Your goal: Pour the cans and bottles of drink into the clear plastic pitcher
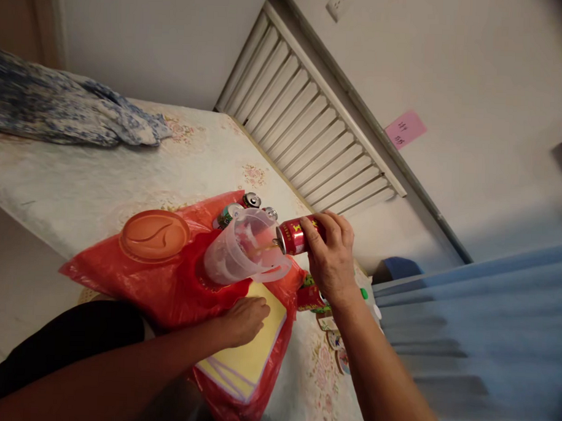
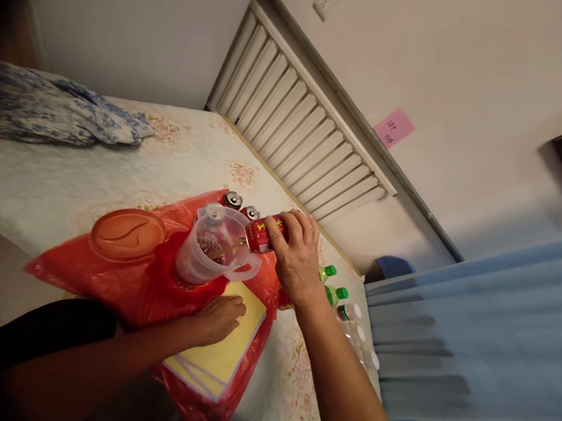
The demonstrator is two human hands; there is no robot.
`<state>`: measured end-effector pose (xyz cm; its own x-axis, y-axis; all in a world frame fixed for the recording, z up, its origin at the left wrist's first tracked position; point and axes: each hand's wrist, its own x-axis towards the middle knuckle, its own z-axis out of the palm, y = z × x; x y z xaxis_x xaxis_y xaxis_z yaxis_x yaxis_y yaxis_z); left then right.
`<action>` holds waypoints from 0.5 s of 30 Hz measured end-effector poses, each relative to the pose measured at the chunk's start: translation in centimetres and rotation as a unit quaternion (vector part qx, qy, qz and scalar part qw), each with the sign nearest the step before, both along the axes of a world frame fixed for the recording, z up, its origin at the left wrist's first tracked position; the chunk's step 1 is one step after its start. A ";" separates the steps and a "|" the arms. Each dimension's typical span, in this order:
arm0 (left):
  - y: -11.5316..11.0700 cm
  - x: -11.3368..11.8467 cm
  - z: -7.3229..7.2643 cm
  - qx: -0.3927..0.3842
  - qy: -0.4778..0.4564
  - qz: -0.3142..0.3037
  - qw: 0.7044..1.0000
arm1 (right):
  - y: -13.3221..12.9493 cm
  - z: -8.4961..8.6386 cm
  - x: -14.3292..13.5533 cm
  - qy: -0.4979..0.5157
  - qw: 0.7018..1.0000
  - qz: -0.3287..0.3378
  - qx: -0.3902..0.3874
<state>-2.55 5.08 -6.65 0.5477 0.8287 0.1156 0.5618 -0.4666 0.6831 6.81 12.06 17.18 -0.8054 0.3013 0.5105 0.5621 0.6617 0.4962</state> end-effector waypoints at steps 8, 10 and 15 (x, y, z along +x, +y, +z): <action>0.0 -0.2 0.3 -0.003 -0.002 -0.001 1.000 | -0.1 -0.1 -0.2 0.002 1.000 0.004 -0.010; -0.2 -0.3 0.5 -0.004 -0.008 0.002 1.000 | 0.0 -0.2 -0.2 0.006 1.000 0.007 -0.015; -0.3 -0.4 0.7 -0.010 -0.004 0.002 1.000 | 0.3 -0.8 -0.3 0.022 1.000 0.012 -0.014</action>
<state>-2.97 4.80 -5.97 0.5439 0.8327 0.1039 0.5579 -0.4513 0.6965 6.48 12.39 16.39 -0.7892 0.2962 0.5380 0.5667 0.6888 0.4521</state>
